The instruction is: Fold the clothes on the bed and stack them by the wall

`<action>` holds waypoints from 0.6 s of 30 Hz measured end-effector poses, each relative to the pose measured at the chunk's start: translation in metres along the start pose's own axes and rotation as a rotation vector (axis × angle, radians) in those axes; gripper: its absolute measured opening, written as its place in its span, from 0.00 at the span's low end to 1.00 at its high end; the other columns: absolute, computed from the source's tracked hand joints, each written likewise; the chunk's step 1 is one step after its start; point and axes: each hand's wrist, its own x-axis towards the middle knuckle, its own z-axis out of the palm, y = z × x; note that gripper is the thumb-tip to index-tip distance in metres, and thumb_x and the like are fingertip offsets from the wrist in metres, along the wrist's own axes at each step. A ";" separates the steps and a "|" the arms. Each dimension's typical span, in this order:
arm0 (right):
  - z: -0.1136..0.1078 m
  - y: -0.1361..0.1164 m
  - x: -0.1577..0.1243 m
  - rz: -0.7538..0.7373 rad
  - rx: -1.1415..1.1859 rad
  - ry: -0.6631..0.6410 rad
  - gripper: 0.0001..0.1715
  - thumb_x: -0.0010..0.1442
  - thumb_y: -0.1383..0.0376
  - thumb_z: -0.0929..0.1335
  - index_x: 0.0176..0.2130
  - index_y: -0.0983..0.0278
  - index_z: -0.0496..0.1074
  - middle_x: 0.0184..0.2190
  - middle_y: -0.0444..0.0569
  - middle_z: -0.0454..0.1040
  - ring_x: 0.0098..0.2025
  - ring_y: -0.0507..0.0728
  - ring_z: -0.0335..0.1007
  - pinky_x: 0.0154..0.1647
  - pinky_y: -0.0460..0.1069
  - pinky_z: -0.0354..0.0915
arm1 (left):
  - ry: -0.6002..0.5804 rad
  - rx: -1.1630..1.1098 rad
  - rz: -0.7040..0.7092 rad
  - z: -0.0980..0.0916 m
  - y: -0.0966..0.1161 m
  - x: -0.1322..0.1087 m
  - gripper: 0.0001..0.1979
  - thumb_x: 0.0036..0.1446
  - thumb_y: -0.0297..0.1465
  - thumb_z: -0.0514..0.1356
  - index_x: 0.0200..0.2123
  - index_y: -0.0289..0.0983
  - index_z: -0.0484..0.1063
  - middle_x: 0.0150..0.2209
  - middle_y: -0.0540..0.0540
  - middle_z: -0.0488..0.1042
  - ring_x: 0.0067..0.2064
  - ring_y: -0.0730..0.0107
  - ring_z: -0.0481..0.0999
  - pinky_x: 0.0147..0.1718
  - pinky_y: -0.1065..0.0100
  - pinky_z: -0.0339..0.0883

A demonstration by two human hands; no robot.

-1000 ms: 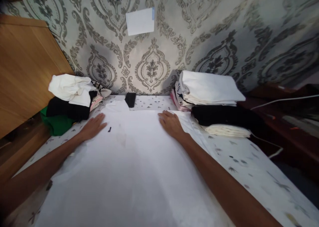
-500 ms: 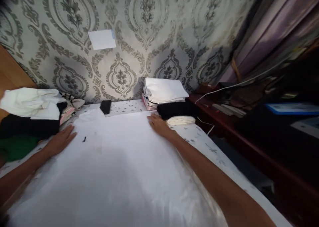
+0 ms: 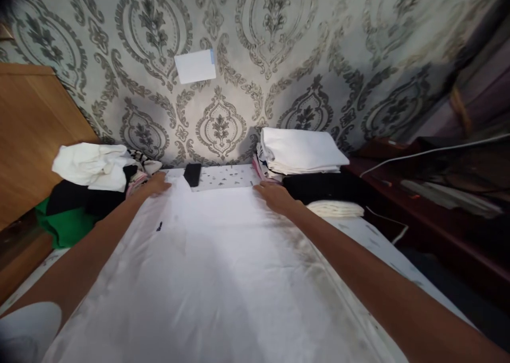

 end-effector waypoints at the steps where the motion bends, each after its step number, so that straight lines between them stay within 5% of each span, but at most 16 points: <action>1: -0.003 0.000 0.002 0.004 -0.011 -0.036 0.32 0.61 0.80 0.59 0.61 0.63 0.66 0.56 0.57 0.72 0.52 0.58 0.73 0.42 0.47 0.64 | 0.011 -0.007 -0.007 0.000 0.003 0.001 0.15 0.63 0.34 0.63 0.51 0.34 0.73 0.52 0.39 0.75 0.51 0.57 0.76 0.50 0.54 0.72; 7: -0.028 -0.014 0.004 0.157 -0.071 -0.110 0.18 0.65 0.74 0.59 0.50 0.68 0.72 0.51 0.59 0.75 0.50 0.62 0.72 0.37 0.49 0.61 | 0.138 -0.091 0.032 -0.033 0.006 -0.023 0.15 0.59 0.29 0.56 0.48 0.33 0.75 0.48 0.38 0.79 0.51 0.53 0.75 0.50 0.61 0.68; 12: -0.048 -0.029 -0.044 0.237 -0.115 0.027 0.17 0.65 0.72 0.60 0.51 0.67 0.71 0.50 0.59 0.75 0.44 0.61 0.73 0.31 0.49 0.56 | 0.201 -0.309 0.275 -0.093 -0.020 -0.109 0.20 0.60 0.42 0.54 0.48 0.35 0.74 0.42 0.46 0.78 0.42 0.60 0.75 0.41 0.66 0.69; 15: -0.045 -0.035 -0.095 0.143 -0.224 0.222 0.12 0.64 0.72 0.61 0.41 0.66 0.74 0.41 0.57 0.77 0.45 0.62 0.70 0.36 0.50 0.58 | 0.048 -0.317 0.363 -0.111 -0.031 -0.187 0.22 0.58 0.48 0.56 0.46 0.38 0.76 0.40 0.47 0.78 0.38 0.62 0.74 0.37 0.68 0.68; 18: -0.029 -0.038 -0.141 -0.034 -0.269 0.328 0.12 0.62 0.73 0.63 0.38 0.65 0.75 0.40 0.55 0.78 0.46 0.64 0.69 0.46 0.54 0.59 | -0.358 -0.286 0.434 -0.110 -0.033 -0.254 0.20 0.59 0.47 0.58 0.45 0.40 0.77 0.43 0.45 0.79 0.42 0.61 0.76 0.39 0.69 0.69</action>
